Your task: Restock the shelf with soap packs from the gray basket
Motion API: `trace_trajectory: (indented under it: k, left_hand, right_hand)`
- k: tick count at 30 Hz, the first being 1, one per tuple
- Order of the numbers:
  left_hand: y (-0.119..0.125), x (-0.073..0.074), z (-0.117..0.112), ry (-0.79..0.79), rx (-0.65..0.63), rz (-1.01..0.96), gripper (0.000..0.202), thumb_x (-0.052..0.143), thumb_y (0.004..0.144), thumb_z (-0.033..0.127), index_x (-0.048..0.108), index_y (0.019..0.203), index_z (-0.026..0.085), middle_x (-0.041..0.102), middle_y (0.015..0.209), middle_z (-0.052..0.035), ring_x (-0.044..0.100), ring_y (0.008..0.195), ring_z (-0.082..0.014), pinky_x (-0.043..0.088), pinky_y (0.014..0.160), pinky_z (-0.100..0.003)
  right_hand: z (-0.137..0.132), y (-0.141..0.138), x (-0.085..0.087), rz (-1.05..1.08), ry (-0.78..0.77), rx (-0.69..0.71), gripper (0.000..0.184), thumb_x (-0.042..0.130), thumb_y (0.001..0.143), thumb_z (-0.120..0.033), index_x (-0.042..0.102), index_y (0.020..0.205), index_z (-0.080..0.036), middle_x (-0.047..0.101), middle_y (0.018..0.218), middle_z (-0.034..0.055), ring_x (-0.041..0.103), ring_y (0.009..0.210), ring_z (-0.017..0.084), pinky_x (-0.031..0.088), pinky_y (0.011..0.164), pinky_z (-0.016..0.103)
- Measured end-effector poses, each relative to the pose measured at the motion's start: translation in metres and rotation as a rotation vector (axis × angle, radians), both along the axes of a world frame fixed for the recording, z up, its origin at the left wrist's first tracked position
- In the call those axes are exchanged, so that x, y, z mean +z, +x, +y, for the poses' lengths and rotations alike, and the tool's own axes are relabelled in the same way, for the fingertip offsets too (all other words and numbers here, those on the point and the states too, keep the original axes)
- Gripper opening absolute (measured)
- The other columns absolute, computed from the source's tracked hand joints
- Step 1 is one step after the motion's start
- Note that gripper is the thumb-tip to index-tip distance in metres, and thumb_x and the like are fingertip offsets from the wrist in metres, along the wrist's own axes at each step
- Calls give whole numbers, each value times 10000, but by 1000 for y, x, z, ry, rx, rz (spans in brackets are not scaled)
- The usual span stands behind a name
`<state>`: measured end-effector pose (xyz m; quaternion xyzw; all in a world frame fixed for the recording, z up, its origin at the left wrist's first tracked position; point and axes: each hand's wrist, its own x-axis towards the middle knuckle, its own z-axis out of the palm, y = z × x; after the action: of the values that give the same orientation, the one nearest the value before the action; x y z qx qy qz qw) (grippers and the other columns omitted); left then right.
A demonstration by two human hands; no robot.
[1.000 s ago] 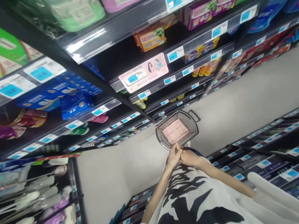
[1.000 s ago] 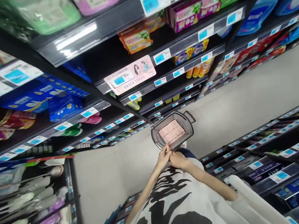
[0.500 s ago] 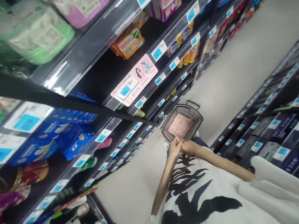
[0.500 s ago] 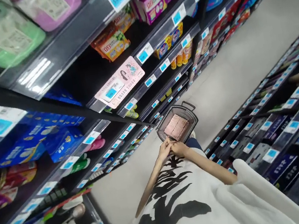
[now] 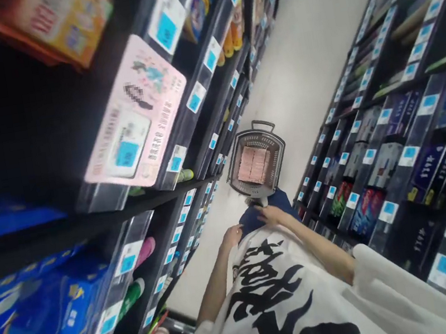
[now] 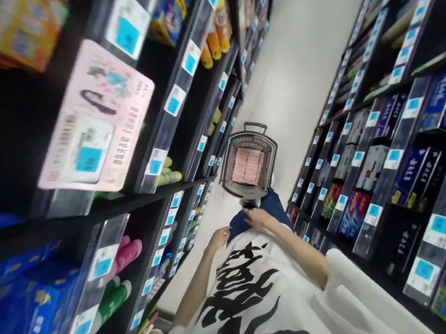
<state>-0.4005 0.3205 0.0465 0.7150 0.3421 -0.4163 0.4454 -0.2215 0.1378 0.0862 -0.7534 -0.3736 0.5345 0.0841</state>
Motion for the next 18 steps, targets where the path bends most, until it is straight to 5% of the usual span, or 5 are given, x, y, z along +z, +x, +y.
trace_trajectory:
  k: [4,6,12,15,18]
  left_hand:
    - [19,-29,29,23,-126,152,232,688,829,124,751,1052,138,776,1045,-114,715,1077,-254,503,1055,-460]
    - [38,-36,39,38,-123,134,270,654,849,124,737,1105,146,771,1081,-121,698,1124,-253,484,1082,-454]
    - [111,-53,41,26,63,-28,397,470,959,169,641,1317,190,747,1215,-66,690,1134,-154,483,1076,-272]
    - [132,-93,32,134,196,0,478,495,961,220,548,1432,156,602,1460,-128,577,1341,-206,404,1178,-320]
    - [130,-166,16,230,334,142,743,549,962,357,284,1574,28,484,1525,-276,467,1450,-306,384,1196,-412]
  right_hand:
    - [-13,44,-26,-48,-9,-303,726,390,1057,-291,37,1639,-40,769,1109,192,738,1060,277,540,938,360]
    - [-13,68,-34,-89,39,-451,697,349,1066,-274,24,1647,-67,759,1168,167,725,1095,244,528,976,337]
    - [4,144,-66,-68,-135,-269,513,518,1017,-281,483,1509,-139,741,1229,167,703,1160,275,505,1010,330]
    - [16,174,-117,-63,-134,-259,382,489,1031,-287,627,1349,-127,751,1187,175,709,1140,274,506,991,319]
    - [27,198,-200,-52,-101,-272,358,477,1036,-300,640,1302,-124,727,1243,163,684,1177,261,494,1007,302]
